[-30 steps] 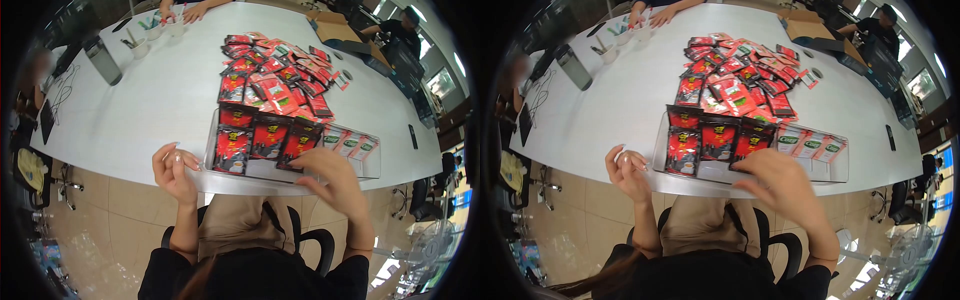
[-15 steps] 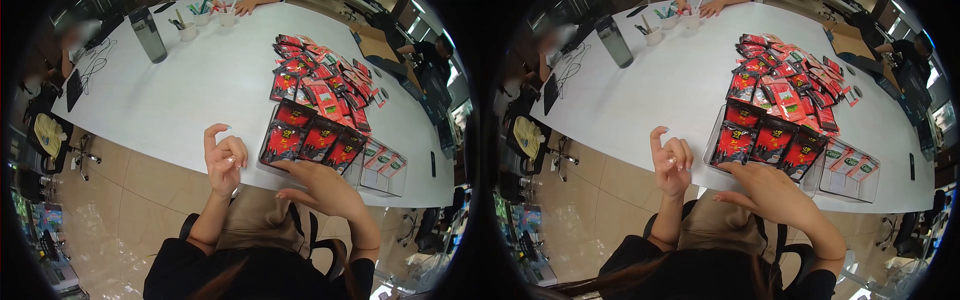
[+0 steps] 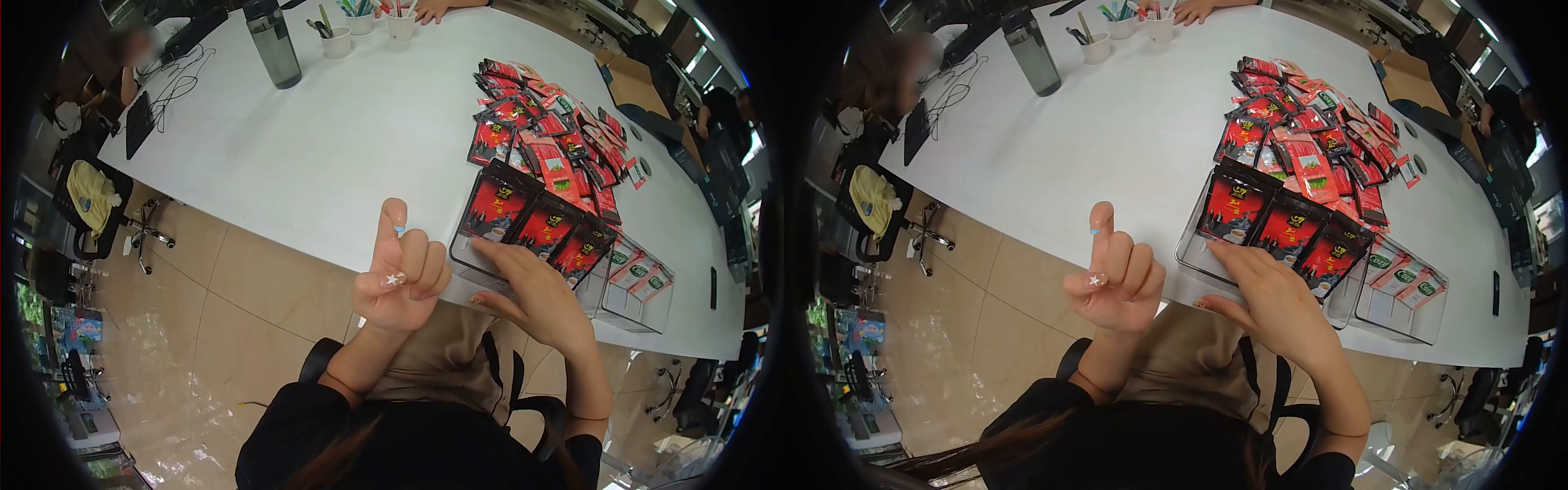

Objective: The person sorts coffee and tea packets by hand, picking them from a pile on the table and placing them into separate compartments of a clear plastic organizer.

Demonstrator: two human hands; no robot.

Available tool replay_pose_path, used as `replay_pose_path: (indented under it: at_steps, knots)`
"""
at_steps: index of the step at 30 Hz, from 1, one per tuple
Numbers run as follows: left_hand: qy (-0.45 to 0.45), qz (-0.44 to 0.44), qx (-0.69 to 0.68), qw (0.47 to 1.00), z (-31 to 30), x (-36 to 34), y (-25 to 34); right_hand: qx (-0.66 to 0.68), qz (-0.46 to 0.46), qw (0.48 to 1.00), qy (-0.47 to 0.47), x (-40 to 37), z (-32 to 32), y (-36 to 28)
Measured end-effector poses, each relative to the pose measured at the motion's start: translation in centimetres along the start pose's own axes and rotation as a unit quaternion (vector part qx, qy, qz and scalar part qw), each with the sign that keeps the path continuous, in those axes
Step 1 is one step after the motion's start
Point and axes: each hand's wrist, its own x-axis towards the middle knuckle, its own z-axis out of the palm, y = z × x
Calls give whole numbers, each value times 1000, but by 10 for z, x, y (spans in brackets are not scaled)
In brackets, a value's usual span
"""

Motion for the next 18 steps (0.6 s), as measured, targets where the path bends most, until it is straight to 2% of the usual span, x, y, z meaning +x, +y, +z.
replay_pose_path:
  at_steps: [5, 18]
  knots:
    - [17, -2, 40, 999, 11, -1, -11, 13, 13, 1000, 7, 0, 1, 0]
    - [36, 27, 14, 999, 24, -2, -32, -50, -22, 996, 71, -4, 11, 7]
